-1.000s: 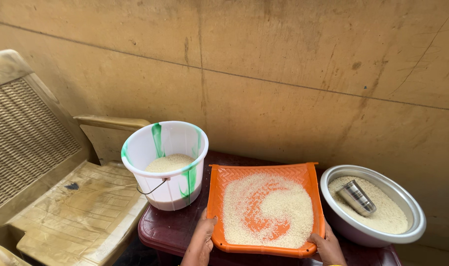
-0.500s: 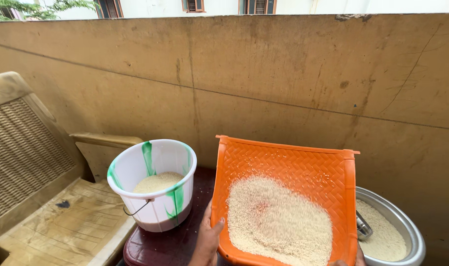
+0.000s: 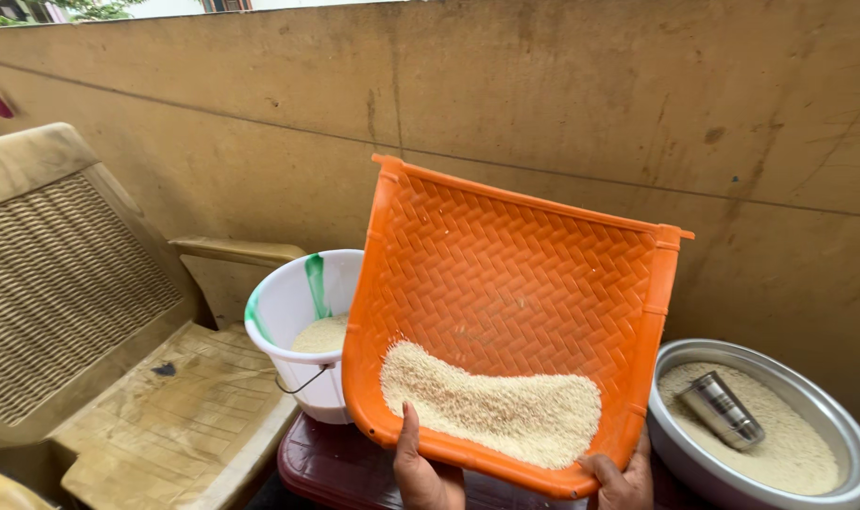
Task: The person spreads rice in a winnowing basket by hand, picks out impurities, and pours the cleaned rice into a bucket.
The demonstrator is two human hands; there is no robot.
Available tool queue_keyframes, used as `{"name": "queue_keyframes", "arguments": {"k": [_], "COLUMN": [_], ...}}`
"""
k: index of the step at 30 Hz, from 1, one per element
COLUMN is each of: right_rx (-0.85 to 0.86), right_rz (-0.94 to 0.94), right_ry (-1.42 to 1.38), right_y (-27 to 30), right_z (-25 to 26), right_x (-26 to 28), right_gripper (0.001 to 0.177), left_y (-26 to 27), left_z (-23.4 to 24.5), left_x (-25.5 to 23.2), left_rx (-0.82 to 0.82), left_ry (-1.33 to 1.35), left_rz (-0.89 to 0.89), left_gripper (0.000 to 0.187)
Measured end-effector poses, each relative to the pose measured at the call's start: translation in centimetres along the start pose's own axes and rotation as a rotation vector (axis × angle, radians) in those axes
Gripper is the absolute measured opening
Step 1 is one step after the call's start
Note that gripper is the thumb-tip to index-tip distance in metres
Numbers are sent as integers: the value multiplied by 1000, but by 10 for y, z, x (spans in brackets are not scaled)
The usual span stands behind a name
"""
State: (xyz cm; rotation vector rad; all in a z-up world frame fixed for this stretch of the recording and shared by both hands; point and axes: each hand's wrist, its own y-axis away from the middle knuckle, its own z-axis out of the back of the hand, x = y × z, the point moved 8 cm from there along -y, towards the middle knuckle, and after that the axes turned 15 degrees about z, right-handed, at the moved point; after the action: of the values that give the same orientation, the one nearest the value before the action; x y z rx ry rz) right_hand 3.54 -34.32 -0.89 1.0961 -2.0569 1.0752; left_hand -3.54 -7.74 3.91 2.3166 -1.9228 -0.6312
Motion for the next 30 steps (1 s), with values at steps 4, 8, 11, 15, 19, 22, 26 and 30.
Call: {"name": "queue_keyframes", "arguments": {"k": [4,8,11,15,19,22,26,30], "right_rx": [56,255,355,442,495,463,412,367], "right_rz": [-126,-99,-70,-191,-362,-476,-565,-577], "right_ry": [-48,-201,-284,-286,-231,-284,-253,-363], "right_y": [3,-12,-30,-46,-49,-51,-49,-51], "right_z": [-112,-216,-282,-354,-393,-406,-406,-409], "right_x": [42,44,20,-17,-55,-82,-116,-143], "right_gripper": [96,82,76,72,65,61,63,70], "left_y": [-1,-28,-55,-105,-142,-146,-138,-132], "left_z": [-48,-80,-96,-100,-91,-90,-96,-110], "left_x": [-74,-159,-220,-293,-347,-369,-376,-383], "left_rx": [175,205,278,290,243,243,192,288], "left_ry": [-74,-29,-22,24,-3,-79,-210,-256], "left_rz": [-151,-282,-406,-454,-493,-555,-592,-617], "left_gripper": [75,73,66,61,60,62,64,65]}}
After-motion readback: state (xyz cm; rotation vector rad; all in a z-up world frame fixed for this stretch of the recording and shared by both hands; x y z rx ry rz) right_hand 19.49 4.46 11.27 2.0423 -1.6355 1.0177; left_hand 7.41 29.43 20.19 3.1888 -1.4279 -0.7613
